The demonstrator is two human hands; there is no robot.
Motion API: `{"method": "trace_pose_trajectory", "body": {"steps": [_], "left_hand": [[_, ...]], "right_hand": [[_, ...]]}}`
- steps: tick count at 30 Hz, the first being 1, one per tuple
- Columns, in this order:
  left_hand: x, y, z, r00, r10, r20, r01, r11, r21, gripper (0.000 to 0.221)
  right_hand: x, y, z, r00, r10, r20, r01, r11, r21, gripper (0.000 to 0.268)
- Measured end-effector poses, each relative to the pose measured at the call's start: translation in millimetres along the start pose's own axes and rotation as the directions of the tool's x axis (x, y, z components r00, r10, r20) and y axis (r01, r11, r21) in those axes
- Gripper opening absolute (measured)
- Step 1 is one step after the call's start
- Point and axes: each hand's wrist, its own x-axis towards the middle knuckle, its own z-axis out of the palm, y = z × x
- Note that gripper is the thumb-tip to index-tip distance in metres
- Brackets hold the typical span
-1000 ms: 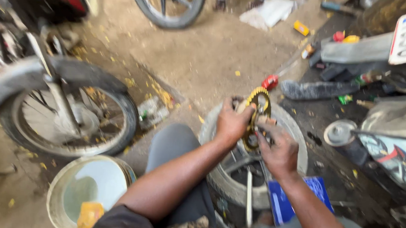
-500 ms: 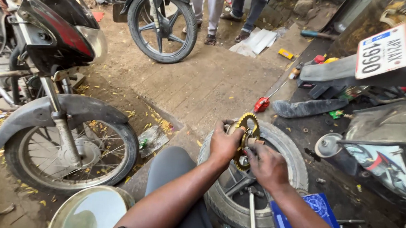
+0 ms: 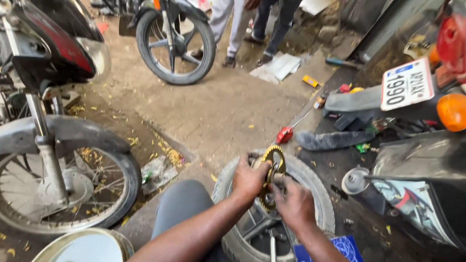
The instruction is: The recorder is assembling and cleaning a motorcycle rear wheel sprocket and hub assembly.
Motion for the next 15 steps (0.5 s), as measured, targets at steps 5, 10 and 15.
{"method": "trace_pose_trajectory", "body": {"steps": [5,10,15], "left_hand": [[0.9,2.0,0.1,1.000,-0.022,0.018,0.023,0.997,-0.071,0.051],[-4.2,9.5,-5.6,0.997,-0.069,0.042,0.073,0.992,-0.099,0.049],[-4.8,9.5,-5.5,0.996,-0.084,0.041,0.088,0.990,-0.113,0.050]], "right_hand": [[1.0,-0.5,-8.2,0.999,0.028,0.022,-0.030,0.992,0.121,0.027],[-0.3,2.5,-6.0,0.993,0.075,0.094,-0.090,0.983,0.161,0.030],[-3.7,5.2,-0.7,0.998,-0.049,0.032,0.049,0.999,0.014,0.025]]}}
